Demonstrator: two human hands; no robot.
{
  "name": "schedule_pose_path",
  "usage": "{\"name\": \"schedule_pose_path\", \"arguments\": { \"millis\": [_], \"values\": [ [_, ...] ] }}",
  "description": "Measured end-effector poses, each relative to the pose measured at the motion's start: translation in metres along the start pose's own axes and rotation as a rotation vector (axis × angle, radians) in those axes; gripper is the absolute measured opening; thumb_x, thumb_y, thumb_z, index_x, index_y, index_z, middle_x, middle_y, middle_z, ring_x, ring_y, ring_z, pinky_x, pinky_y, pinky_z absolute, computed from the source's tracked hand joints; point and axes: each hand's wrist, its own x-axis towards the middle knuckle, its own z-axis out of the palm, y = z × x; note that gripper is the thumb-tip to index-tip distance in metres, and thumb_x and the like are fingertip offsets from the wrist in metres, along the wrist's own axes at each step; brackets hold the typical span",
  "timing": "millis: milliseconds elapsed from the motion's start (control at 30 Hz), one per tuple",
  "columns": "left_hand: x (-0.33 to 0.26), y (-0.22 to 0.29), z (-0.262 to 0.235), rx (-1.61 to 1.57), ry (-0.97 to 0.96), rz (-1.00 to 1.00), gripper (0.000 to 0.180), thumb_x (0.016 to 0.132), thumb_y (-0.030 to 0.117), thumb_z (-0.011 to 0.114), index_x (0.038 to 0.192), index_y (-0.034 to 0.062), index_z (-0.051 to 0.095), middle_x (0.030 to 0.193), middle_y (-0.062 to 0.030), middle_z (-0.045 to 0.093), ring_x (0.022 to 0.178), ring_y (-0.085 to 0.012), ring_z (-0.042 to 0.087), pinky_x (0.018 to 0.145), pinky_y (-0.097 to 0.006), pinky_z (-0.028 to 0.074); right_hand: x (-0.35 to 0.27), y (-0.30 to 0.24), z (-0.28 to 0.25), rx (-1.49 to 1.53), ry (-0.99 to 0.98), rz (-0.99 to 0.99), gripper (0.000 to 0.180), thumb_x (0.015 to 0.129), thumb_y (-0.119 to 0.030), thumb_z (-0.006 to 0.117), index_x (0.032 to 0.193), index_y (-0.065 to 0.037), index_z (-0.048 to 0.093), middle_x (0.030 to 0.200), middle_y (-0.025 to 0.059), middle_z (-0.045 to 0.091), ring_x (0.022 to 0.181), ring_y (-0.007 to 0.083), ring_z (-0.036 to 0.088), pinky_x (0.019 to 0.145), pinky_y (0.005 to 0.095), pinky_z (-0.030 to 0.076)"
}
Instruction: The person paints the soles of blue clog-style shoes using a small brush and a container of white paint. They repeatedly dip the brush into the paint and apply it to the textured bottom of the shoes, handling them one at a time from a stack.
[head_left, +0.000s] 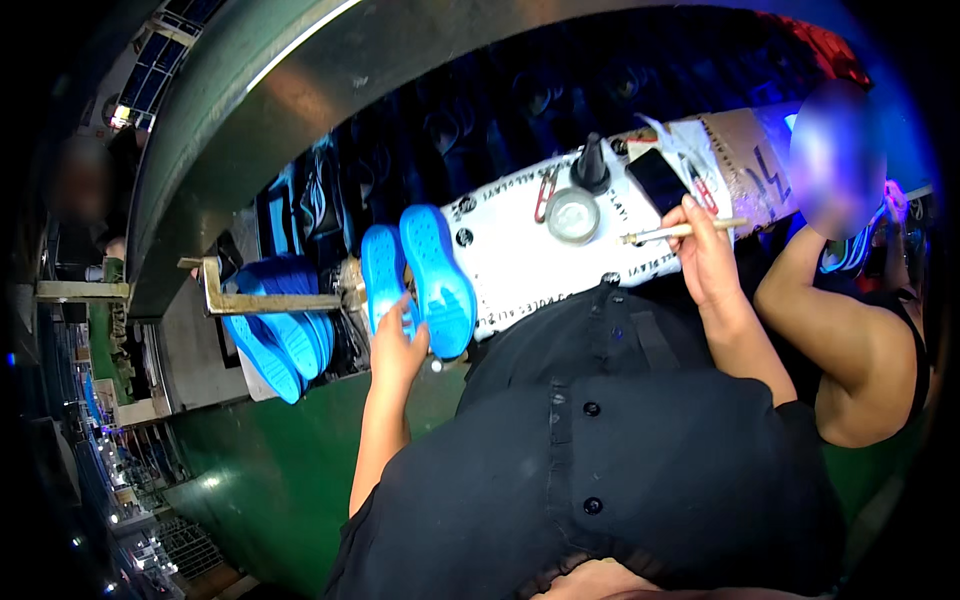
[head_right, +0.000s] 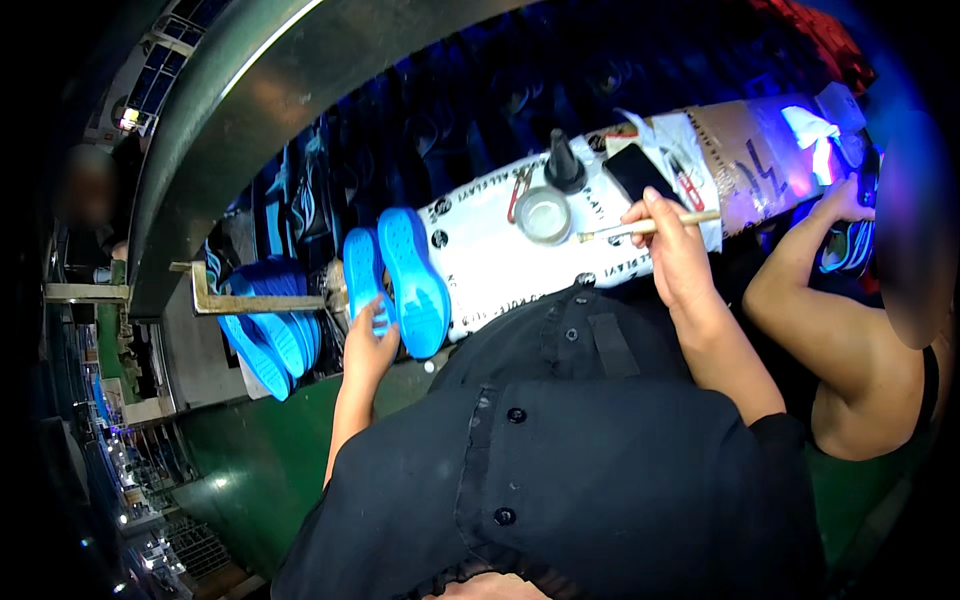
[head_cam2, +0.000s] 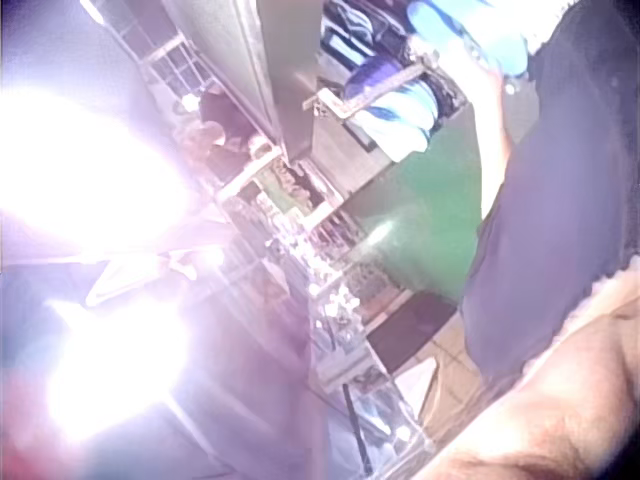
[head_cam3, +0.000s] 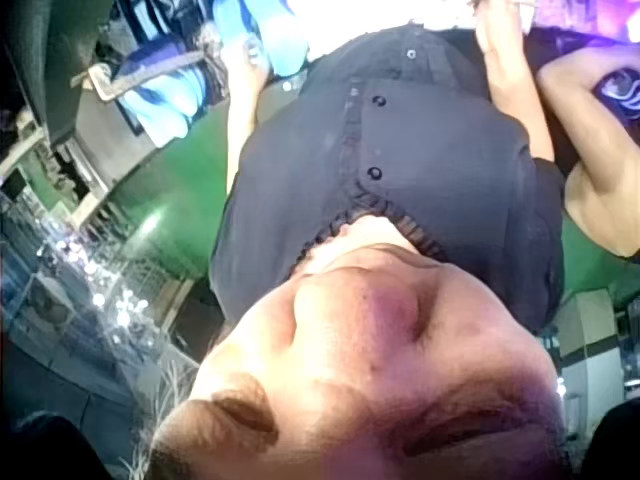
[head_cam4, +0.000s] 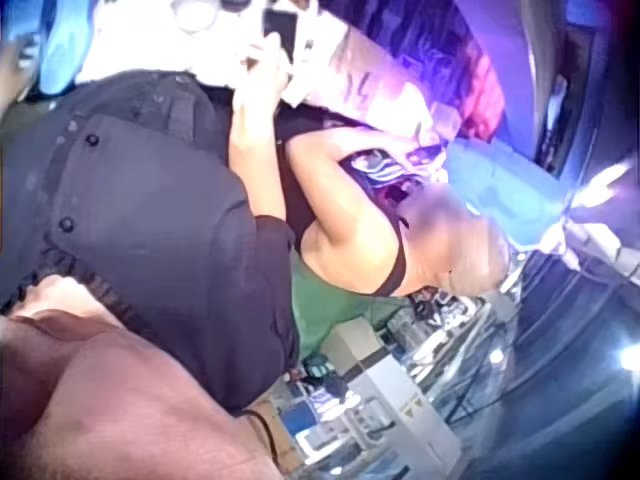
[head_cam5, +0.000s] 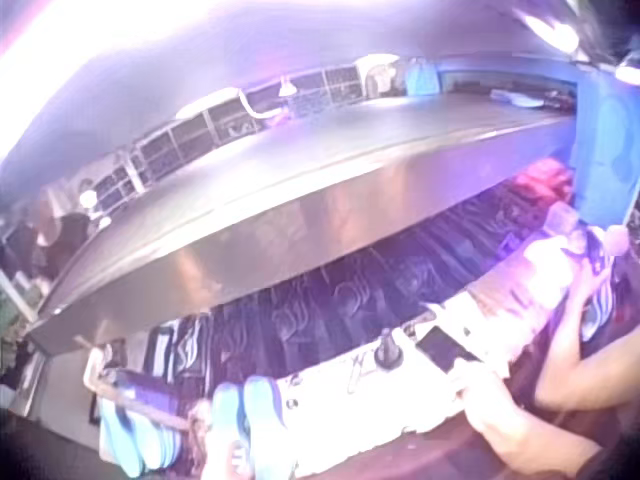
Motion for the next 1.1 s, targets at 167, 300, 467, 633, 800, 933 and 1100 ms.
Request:
{"name": "schedule_pose_path", "arguments": {
  "millis": [167,300,467,633,800,933,1100],
  "values": [
    [0.028,-0.013,0.010,0.206,-0.032,-0.160,0.037,0.078,0.019,0.058,0.111,0.0024,0.058,0.086,-0.0174,0.066,0.076,-0.0334,0.064,0.069,-0.042,0.050,0.001,0.009,0.015,-0.068,0.001,-0.032,0.036,0.094,-0.032,0.050,0.078,-0.002,0.062,0.070,0.0028,0.055,0.065,0.0087,0.046,0.063,0.0229,0.037],
    [0.046,-0.019,0.034,0.529,-0.265,-0.229,0.036,0.076,0.027,0.054,0.098,-0.0012,0.060,0.087,-0.0241,0.064,0.080,-0.0390,0.063,0.073,-0.047,0.049,0.005,0.006,0.013,-0.213,0.024,-0.070,0.039,0.094,-0.035,0.050,0.079,-0.002,0.064,0.070,0.0022,0.056,0.067,0.0081,0.048,0.062,0.0222,0.038],
    [0.044,-0.017,0.033,0.388,-0.212,-0.145,0.033,0.074,0.018,0.055,0.100,-0.0019,0.052,0.074,-0.0198,0.063,0.068,-0.0372,0.062,0.063,-0.045,0.048,0.033,0.026,0.029,-0.596,-0.190,-0.236,0.032,0.094,-0.029,0.051,0.086,-0.002,0.066,0.078,0.0026,0.061,0.075,0.0115,0.055,0.069,0.0264,0.045],
    [0.026,-0.056,0.049,-0.292,-0.090,-0.250,0.045,0.078,0.010,0.058,0.118,-0.0026,0.043,0.070,-0.0054,0.059,0.058,-0.0202,0.057,0.054,-0.035,0.044,0.050,0.050,0.055,-0.863,-0.233,-0.460,0.020,0.084,-0.025,0.061,0.076,-0.008,0.068,0.071,0.0092,0.061,0.068,0.0217,0.059,0.063,0.0315,0.046],
    [0.017,-0.058,0.038,-1.103,-0.292,-0.567,0.048,0.081,0.007,0.056,0.125,-0.0026,0.041,0.095,-0.0096,0.061,0.082,-0.0184,0.060,0.068,-0.031,0.050,0.055,0.063,0.052,-0.961,-0.208,-0.503,0.024,0.084,-0.026,0.062,0.073,-0.005,0.067,0.067,0.0092,0.060,0.067,0.0221,0.059,0.062,0.0328,0.046],
    [0.018,-0.033,0.021,-1.412,-0.281,-0.799,0.047,0.080,0.007,0.058,0.122,-0.0057,0.044,0.106,-0.0137,0.062,0.096,-0.0225,0.061,0.080,-0.037,0.052,0.047,0.042,0.052,-0.709,-0.098,-0.356,0.031,0.089,-0.029,0.058,0.075,-0.004,0.068,0.073,0.0085,0.061,0.070,0.0194,0.058,0.066,0.0311,0.045],
    [0.020,-0.007,0.027,-1.430,-0.440,-0.883,0.019,0.079,0.012,0.062,0.090,0.0028,0.050,0.061,-0.0033,0.050,0.042,-0.0082,0.037,0.033,-0.020,0.026,0.048,0.055,0.046,-0.854,-0.165,-0.424,0.031,0.090,-0.026,0.058,0.072,-0.003,0.067,0.069,0.0068,0.059,0.069,0.0156,0.057,0.065,0.0280,0.045]
  ]
}}
